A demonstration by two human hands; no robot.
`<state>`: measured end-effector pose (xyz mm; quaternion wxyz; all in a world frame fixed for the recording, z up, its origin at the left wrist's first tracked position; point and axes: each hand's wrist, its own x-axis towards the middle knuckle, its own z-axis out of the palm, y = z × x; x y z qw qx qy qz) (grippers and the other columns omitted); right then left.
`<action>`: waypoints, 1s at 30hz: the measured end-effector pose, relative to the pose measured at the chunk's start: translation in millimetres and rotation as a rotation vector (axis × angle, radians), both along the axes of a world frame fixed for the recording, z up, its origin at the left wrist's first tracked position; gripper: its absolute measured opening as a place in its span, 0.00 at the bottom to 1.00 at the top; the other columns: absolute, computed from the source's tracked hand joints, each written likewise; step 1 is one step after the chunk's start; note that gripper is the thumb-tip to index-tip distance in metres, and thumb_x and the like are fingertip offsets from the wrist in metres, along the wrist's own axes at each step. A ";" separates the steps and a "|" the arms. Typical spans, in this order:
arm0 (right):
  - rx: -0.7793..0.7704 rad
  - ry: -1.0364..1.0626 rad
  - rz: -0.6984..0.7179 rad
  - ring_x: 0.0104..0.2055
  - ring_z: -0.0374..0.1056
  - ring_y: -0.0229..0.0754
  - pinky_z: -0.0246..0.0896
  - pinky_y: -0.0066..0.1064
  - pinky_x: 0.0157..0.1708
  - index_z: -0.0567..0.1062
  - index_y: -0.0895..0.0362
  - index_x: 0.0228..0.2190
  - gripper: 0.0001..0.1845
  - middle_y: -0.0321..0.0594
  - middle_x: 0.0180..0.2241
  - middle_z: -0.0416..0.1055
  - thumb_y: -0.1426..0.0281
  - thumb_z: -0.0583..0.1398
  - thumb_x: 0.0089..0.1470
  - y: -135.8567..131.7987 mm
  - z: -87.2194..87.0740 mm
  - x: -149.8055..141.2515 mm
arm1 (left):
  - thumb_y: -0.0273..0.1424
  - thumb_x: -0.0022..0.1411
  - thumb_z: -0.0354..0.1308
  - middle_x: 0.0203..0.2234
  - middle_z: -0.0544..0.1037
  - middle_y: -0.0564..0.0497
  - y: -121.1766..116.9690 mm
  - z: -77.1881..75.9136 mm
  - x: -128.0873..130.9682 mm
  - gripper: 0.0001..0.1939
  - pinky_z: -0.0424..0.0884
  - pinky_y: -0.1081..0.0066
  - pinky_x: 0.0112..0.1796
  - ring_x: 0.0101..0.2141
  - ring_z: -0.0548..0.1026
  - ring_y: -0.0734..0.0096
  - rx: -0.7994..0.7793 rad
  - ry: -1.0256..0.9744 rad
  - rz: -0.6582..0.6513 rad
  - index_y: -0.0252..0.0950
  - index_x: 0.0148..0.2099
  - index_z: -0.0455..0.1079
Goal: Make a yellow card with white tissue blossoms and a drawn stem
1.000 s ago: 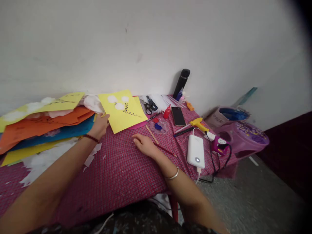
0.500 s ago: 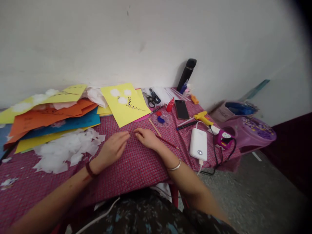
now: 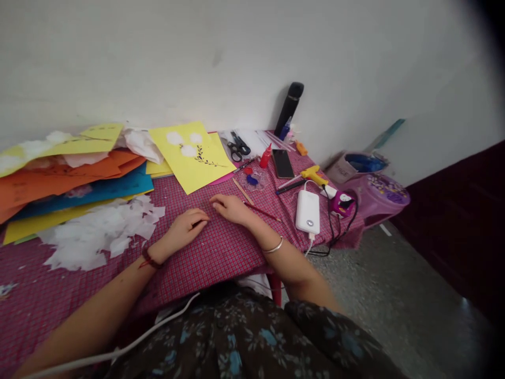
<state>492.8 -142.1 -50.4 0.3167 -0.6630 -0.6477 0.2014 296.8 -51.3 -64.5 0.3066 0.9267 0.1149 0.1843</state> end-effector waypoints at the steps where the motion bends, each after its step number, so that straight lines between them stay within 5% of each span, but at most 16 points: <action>1: 0.004 0.003 -0.008 0.43 0.71 0.39 0.60 0.30 0.46 0.75 0.57 0.47 0.14 0.41 0.43 0.78 0.70 0.55 0.63 0.6 -1.1 -0.1 | 0.35 0.68 0.51 0.39 0.79 0.47 -0.3 -0.4 -0.6 0.12 0.70 0.63 0.48 0.42 0.75 0.64 0.008 -0.003 -0.011 0.38 0.41 0.75; 8: 0.063 0.079 -0.102 0.38 0.71 0.38 0.61 0.30 0.43 0.76 0.59 0.47 0.16 0.39 0.35 0.77 0.72 0.53 0.62 -7.5 4.1 17.6 | 0.35 0.67 0.52 0.40 0.79 0.47 1.4 -1.8 -2.3 0.12 0.70 0.60 0.50 0.44 0.74 0.62 0.018 -0.015 -0.036 0.39 0.41 0.76; 16: 0.073 0.004 -0.497 0.27 0.67 0.36 0.59 0.31 0.35 0.76 0.62 0.48 0.18 0.38 0.28 0.75 0.70 0.52 0.61 -61.7 28.8 102.1 | 0.33 0.66 0.51 0.40 0.78 0.46 -1.0 0.7 -4.1 0.11 0.69 0.58 0.51 0.45 0.74 0.62 -0.021 -0.036 -0.065 0.39 0.40 0.76; 22: -0.071 -0.169 -0.388 0.29 0.67 0.38 0.56 0.32 0.34 0.79 0.60 0.34 0.10 0.40 0.29 0.75 0.71 0.58 0.57 -95.4 28.3 101.7 | 0.31 0.67 0.50 0.40 0.78 0.46 -3.3 2.7 -4.3 0.11 0.70 0.59 0.50 0.44 0.74 0.62 0.003 -0.044 -0.078 0.38 0.40 0.75; 30: -0.277 -0.397 -0.250 0.29 0.64 0.39 0.51 0.31 0.30 0.74 0.55 0.28 0.03 0.39 0.29 0.74 0.71 0.60 0.53 -86.8 12.9 84.5 | 0.30 0.67 0.51 0.40 0.77 0.46 -2.3 0.9 -5.0 0.10 0.71 0.61 0.48 0.43 0.74 0.64 0.011 -0.044 -0.083 0.38 0.40 0.74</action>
